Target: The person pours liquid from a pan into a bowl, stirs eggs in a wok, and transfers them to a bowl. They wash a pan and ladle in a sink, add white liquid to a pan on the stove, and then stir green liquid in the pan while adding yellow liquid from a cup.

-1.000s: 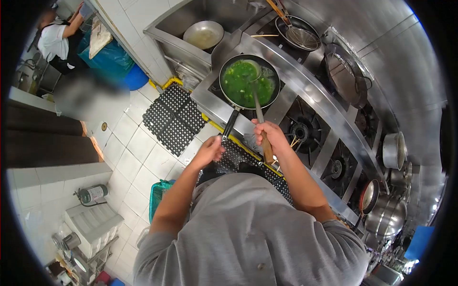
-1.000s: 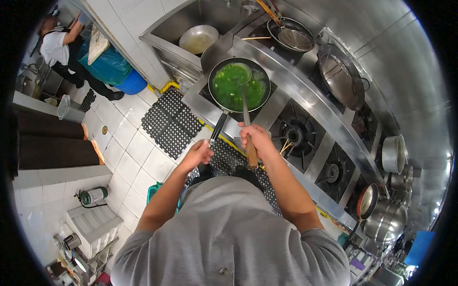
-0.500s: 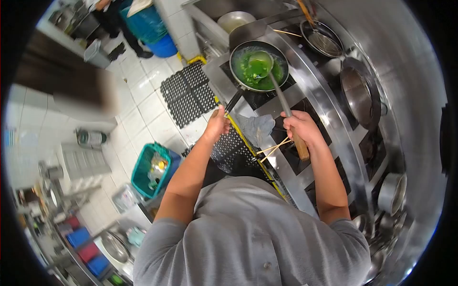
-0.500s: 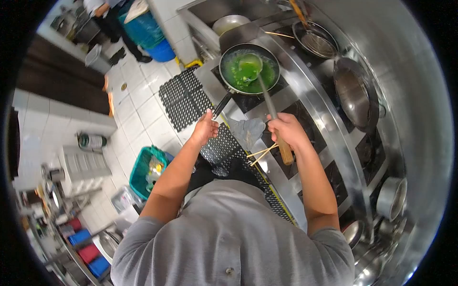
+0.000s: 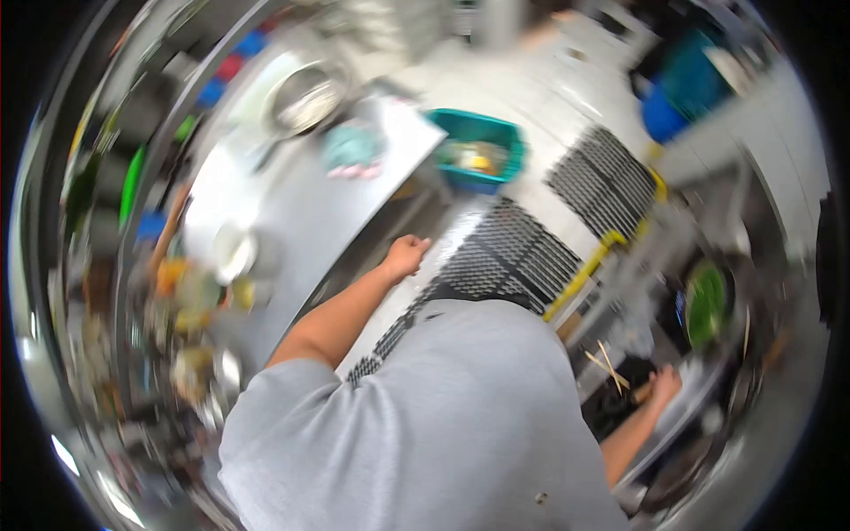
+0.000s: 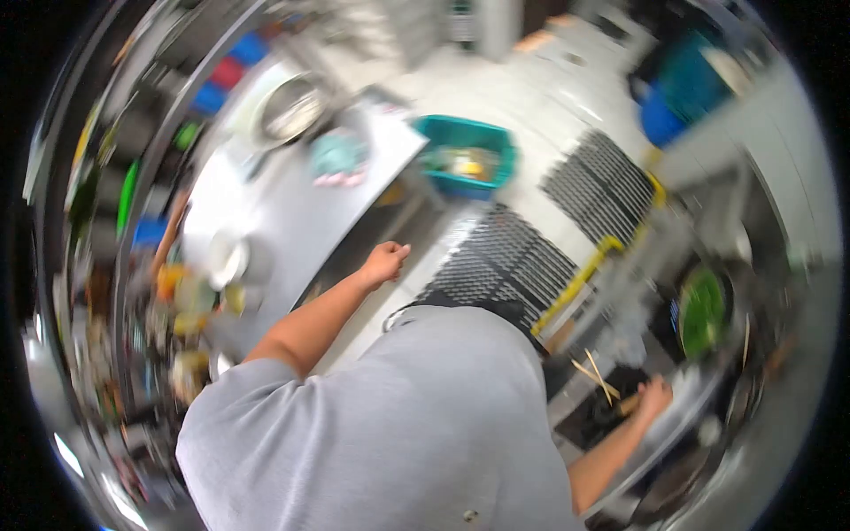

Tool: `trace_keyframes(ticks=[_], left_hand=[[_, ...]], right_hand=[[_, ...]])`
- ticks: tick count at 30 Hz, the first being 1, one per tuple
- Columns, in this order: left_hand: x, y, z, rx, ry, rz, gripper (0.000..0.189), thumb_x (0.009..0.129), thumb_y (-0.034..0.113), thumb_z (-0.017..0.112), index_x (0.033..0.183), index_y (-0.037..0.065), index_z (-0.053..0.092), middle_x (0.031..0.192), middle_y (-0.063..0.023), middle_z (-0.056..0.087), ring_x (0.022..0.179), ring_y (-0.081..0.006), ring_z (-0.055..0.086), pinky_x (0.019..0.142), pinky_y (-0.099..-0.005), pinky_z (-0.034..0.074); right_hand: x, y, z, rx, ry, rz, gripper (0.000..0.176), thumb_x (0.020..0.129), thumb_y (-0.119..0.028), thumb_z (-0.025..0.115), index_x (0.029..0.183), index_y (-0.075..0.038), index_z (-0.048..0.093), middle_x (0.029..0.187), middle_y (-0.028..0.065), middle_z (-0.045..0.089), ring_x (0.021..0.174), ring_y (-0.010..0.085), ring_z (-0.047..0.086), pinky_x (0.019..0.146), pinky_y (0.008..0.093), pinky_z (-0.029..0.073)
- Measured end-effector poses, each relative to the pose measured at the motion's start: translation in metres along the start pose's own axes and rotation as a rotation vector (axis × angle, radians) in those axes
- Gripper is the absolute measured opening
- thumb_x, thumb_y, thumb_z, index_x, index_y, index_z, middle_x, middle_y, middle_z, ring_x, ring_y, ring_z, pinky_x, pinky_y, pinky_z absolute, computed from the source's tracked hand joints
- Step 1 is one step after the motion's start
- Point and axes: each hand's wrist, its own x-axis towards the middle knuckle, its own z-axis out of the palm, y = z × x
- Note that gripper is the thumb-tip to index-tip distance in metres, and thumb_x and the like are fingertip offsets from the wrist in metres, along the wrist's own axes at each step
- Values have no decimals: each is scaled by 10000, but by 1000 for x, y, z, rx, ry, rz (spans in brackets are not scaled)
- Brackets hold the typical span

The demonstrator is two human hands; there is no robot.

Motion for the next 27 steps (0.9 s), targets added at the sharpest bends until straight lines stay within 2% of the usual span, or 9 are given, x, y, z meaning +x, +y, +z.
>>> trace_keyframes(ticks=[4,8,11,12,14,16,19,21,27], left_hand=[[-72,-63,-99,-543,248,-139,477,1074,540,549,1042,66,594,776,-44,586,590,-178,556,523,-349,483],[-122,-140,-164,-1164,571,-145,561,1058,652,494,1141,101,559,778,-49,574,603,-197,574,530,-348,485],[-145,-189,-222,-1365,919,-115,588,1040,706,472,1050,118,490,723,-37,514,585,-198,487,541,-350,451],[-153,-210,-238,-1432,929,-83,620,1028,729,470,941,115,456,726,-52,498,582,-214,449,552,-364,449],[-170,-223,-266,-1330,1135,-151,729,1032,706,482,1308,32,479,945,-157,643,827,-340,648,771,-479,569],[-171,-288,-310,-1069,1003,-75,699,1073,570,515,1465,0,421,1143,-215,648,983,-353,662,891,-512,575],[-146,-338,-378,-1323,795,-146,566,1050,393,579,1456,10,489,1288,-163,609,1069,-307,615,900,-448,600],[-146,-350,-386,-647,760,-18,484,1053,223,572,1440,-55,486,1407,-201,514,1269,-365,545,1092,-528,569],[-178,-250,-366,-914,908,-101,469,1008,216,586,1376,-74,571,1434,-200,524,1303,-367,539,1026,-476,603]], right_hand=[[5,-57,38,448,-374,320,124,954,-221,680,954,-117,614,691,-47,495,598,140,509,565,315,447],[48,-95,33,1121,-529,312,354,1055,-36,510,1383,72,433,711,-18,489,576,114,486,578,224,434],[112,-93,5,1660,-1049,654,115,1105,-73,433,1028,-39,511,682,-29,404,597,107,428,591,264,421],[107,-93,-1,1425,-1095,435,114,1078,-80,468,1119,5,532,761,-2,471,677,119,480,681,279,461],[92,-95,-5,916,-1089,5,335,1024,-94,539,1299,94,572,919,51,605,836,143,583,863,307,540],[-40,-156,15,627,-518,-19,425,981,-218,654,1257,102,611,1266,166,716,944,202,662,911,345,557],[-98,-196,26,357,-100,239,185,999,-228,595,945,-94,710,677,-41,548,541,96,499,460,253,380],[-35,-141,6,437,-360,159,228,966,-213,602,751,-142,575,606,-36,496,437,113,437,407,272,388],[-71,-120,2,92,-51,87,159,883,-146,625,784,-24,644,643,68,606,504,195,582,494,356,506]])
